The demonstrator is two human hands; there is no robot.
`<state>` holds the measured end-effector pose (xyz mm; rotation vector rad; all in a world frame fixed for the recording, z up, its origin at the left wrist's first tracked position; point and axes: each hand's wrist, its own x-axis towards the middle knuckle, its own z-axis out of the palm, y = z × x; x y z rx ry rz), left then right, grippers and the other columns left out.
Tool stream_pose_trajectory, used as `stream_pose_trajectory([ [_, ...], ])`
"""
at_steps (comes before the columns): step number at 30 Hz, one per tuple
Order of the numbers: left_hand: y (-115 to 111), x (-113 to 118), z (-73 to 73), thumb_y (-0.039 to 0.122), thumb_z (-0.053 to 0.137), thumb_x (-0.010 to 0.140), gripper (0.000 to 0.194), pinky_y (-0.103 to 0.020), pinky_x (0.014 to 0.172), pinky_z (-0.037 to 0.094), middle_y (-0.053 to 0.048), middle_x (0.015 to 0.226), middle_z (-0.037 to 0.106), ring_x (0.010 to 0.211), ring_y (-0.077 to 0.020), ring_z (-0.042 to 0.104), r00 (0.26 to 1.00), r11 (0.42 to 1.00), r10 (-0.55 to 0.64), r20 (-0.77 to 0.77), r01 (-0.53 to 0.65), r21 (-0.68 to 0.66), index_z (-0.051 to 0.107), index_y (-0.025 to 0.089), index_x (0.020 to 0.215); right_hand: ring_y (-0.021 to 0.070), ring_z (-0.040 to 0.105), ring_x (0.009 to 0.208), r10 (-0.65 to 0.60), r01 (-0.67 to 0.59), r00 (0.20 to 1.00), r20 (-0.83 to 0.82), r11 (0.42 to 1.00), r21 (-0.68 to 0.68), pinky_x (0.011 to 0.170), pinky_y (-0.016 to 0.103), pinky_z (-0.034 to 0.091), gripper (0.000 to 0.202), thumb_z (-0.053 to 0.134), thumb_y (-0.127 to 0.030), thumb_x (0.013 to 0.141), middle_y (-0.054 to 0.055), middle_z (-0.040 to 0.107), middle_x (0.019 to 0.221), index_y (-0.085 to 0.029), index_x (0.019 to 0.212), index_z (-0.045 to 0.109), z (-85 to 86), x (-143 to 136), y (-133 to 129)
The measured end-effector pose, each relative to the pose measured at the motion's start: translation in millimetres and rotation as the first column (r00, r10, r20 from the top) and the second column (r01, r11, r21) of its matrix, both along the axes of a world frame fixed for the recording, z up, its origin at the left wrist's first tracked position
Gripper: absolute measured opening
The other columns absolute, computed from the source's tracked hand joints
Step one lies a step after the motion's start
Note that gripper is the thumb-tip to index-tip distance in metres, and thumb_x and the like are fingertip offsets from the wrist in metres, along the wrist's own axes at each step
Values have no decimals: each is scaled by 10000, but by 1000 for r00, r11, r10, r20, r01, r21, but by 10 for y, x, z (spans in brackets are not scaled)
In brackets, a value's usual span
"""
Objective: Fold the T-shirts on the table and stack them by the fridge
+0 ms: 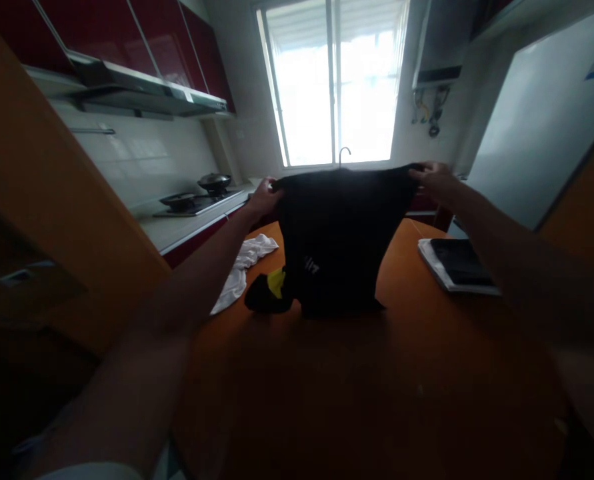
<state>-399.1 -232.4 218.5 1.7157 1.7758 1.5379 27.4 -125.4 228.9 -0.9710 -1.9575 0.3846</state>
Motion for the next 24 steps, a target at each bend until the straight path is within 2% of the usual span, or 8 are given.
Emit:
stream_pose_trajectory([
  [2, 211, -61, -61, 233, 724, 867, 598, -546, 1100, 386, -193, 1392, 519, 1290, -347, 520, 951, 958, 264, -162, -238, 161, 476, 125, 1400, 305, 591, 1235, -117, 117, 993, -7, 993, 18, 1010, 558, 405, 361, 480, -378, 1007, 95, 687, 1194, -80, 1091, 667, 11, -334, 170],
  [4, 218, -51, -309, 174, 697, 851, 578, -531, 1144, 336, -177, 1424, 470, 1344, -347, 454, 882, 932, 343, -323, -276, 235, 500, 148, 1394, 258, 529, 1291, -129, 128, 991, 27, 991, 50, 1116, 468, 333, 461, 497, -373, 962, 140, 589, 1321, -1, 1206, 619, -201, -589, 163],
  [6, 63, -5, -688, 162, 646, 863, 509, -494, 1148, 347, -144, 1363, 509, 1311, -318, 475, 825, 958, 272, -496, -184, 220, 549, 167, 1363, 272, 545, 1219, -84, 76, 992, 96, 994, 77, 1074, 479, 389, 271, 641, -220, 916, 152, 645, 1231, -50, 1125, 670, -588, -768, -7],
  [9, -313, 1, -1301, 240, 584, 912, 363, -444, 1121, 387, -104, 1269, 569, 1226, -282, 529, 752, 995, 100, -651, -60, 83, 625, 204, 1270, 247, 533, 1149, 33, -62, 969, 244, 992, 113, 1060, 432, 403, 181, 625, -155, 898, 119, 627, 1179, -126, 1057, 708, -1278, -889, -464],
  [12, -666, -162, -1794, 368, 617, 904, 458, -446, 1098, 409, -111, 1267, 595, 1226, -301, 540, 741, 991, -31, -671, -66, -118, 590, 204, 1331, 259, 551, 1094, 88, -131, 925, 370, 987, 92, 1008, 401, 428, 214, 611, -147, 887, 122, 616, 1137, -145, 1082, 698, -1839, -844, -955],
  [15, -907, -392, -2124, 480, 671, 850, 659, -467, 1097, 409, -146, 1341, 576, 1261, -333, 533, 771, 965, -49, -635, -127, -229, 522, 179, 1417, 293, 548, 1088, 38, -82, 858, 513, 995, 63, 944, 411, 438, 243, 592, -198, 906, 142, 604, 1151, -158, 1137, 653, -2186, -724, -1283],
  [19, -1039, -521, -2304, 431, 705, 785, 531, -460, 1097, 416, -129, 1275, 629, 1218, -331, 573, 861, 951, -28, -508, -134, -279, 653, 191, 1256, 313, 545, 1099, -5, -17, 786, 618, 999, 28, 912, 410, 426, 201, 590, -274, 927, 155, 605, 1171, -182, 1100, 636, -2401, -667, -1385],
  [24, -923, -458, -2144, 354, 631, 840, 204, -429, 998, 495, -95, 1013, 720, 1082, -312, 650, 987, 933, 62, -147, -109, -342, 722, 188, 916, 306, 563, 1125, 22, -25, 785, 619, 1000, -4, 930, 402, 405, 252, 566, -271, 957, 139, 630, 1183, -189, 1189, 622, -2435, -760, -1218],
])
